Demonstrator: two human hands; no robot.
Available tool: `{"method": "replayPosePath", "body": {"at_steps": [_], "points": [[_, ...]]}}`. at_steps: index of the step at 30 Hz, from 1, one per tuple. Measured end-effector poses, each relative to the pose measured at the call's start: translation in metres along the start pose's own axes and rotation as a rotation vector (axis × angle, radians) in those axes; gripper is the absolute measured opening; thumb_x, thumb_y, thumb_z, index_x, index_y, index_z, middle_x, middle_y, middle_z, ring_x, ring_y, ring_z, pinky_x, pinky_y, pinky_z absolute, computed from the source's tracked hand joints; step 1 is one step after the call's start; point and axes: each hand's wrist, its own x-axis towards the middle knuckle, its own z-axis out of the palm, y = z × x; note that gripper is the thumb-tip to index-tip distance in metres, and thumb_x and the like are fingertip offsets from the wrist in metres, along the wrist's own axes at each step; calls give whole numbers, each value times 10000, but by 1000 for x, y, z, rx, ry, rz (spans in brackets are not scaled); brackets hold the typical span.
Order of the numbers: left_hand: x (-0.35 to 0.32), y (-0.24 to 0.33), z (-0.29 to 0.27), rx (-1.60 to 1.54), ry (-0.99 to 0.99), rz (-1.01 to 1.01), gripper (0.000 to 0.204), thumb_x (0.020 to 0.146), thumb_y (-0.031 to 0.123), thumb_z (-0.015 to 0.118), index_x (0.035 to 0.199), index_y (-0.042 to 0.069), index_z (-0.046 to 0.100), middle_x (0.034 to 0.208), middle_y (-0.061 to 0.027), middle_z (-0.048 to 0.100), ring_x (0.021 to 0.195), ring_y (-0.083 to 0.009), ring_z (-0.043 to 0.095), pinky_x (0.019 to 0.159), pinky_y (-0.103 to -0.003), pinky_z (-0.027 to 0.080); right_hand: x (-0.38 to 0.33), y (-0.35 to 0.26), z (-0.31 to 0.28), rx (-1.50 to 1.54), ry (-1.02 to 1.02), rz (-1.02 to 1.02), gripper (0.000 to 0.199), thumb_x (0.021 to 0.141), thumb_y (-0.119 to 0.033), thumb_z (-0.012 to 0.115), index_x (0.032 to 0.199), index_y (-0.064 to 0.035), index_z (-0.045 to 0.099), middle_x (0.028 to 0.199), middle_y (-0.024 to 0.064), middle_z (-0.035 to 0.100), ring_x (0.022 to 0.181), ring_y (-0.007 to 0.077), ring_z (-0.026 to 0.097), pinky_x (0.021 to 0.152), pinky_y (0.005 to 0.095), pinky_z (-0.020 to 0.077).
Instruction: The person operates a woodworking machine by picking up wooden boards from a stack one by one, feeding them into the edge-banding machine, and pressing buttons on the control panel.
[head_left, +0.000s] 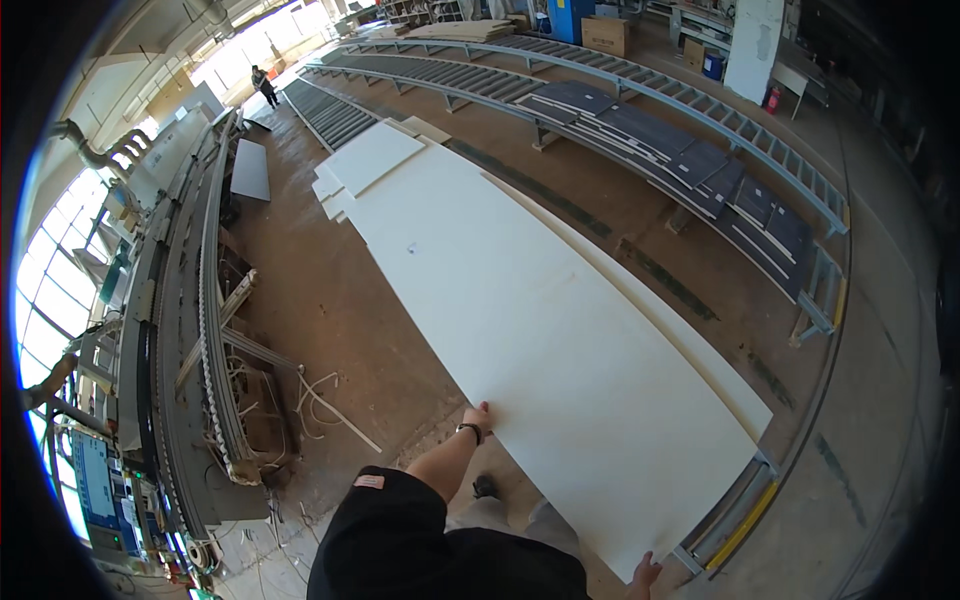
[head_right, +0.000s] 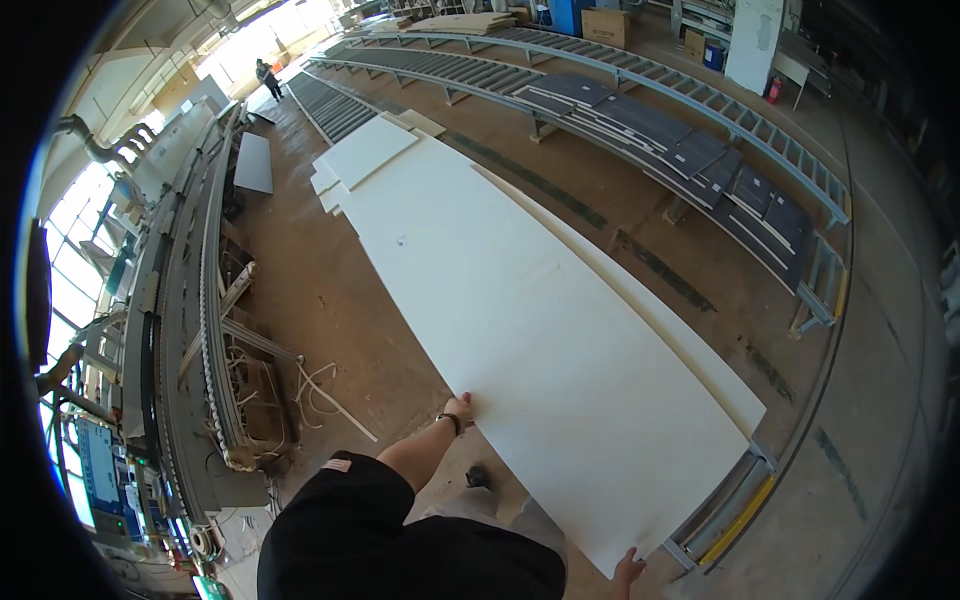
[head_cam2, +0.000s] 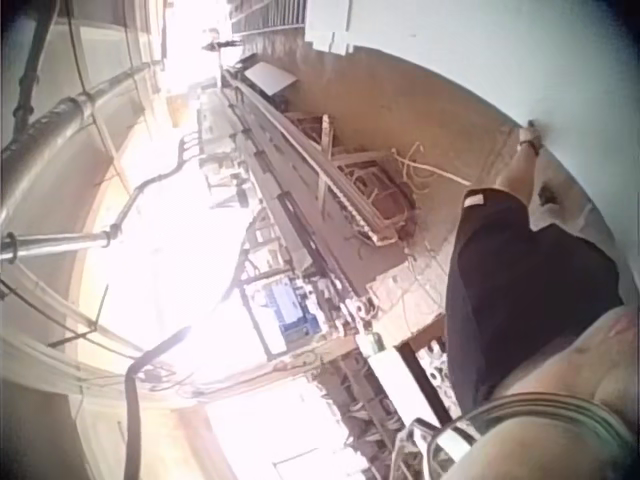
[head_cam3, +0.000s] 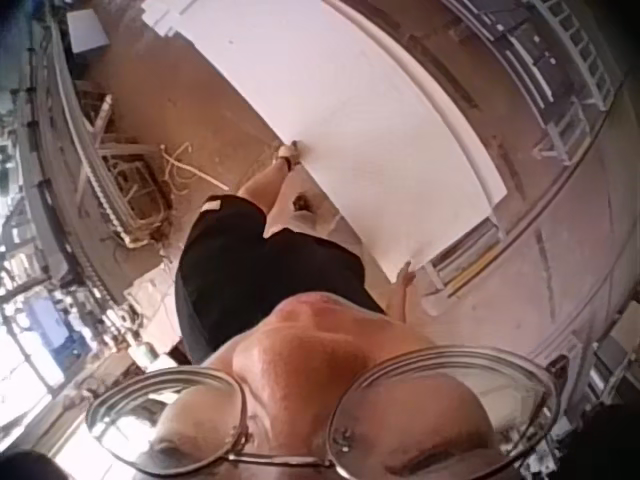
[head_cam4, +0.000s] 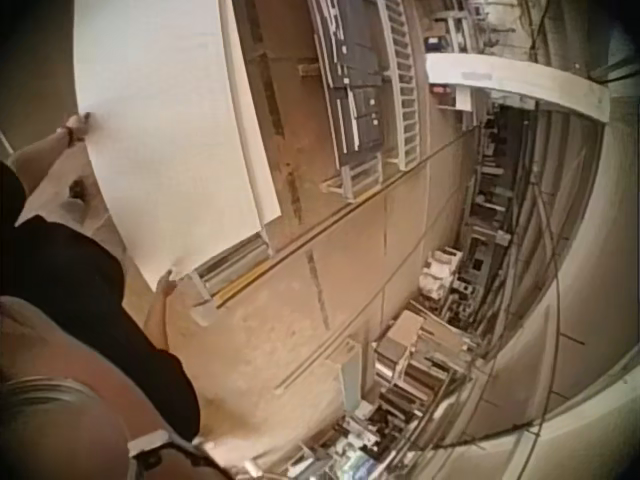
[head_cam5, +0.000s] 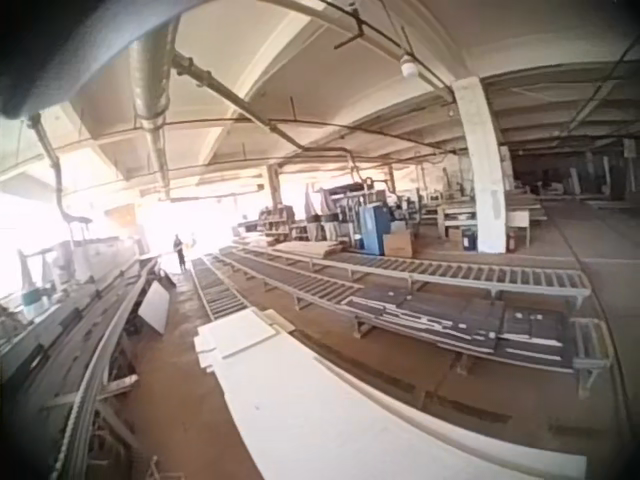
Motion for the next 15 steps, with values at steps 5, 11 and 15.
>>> {"method": "replayPosePath", "body": {"at_steps": [5, 11, 15], "points": [[-72, -11, -10, -336, -136, -323, 422, 963, 334, 540, 1171, -31, 501, 1012, -166, 609, 802, -288, 637, 664, -382, 570, -15, -40, -47, 234, -21, 175, 722, 963, -613, 315, 973, 68, 554, 947, 204, 596, 819, 334, 573, 783, 450, 471], [-185, 62, -64, -707, -660, -440, 448, 906, 191, 606, 1269, -8, 435, 1094, -196, 591, 899, -311, 624, 788, -443, 536, -36, -55, -63, 93, -47, 173, 715, 965, -610, 305, 1048, 58, 546, 1028, 201, 588, 906, 336, 562, 834, 433, 459], [-147, 31, -78, -999, -761, -436, 401, 845, 83, 615, 1212, -24, 493, 1069, -192, 611, 886, -306, 611, 812, -420, 502, -39, -84, -77, 24, -53, 121, 715, 966, -607, 297, 1099, 51, 540, 1082, 198, 582, 964, 337, 556, 868, 423, 450]]}}
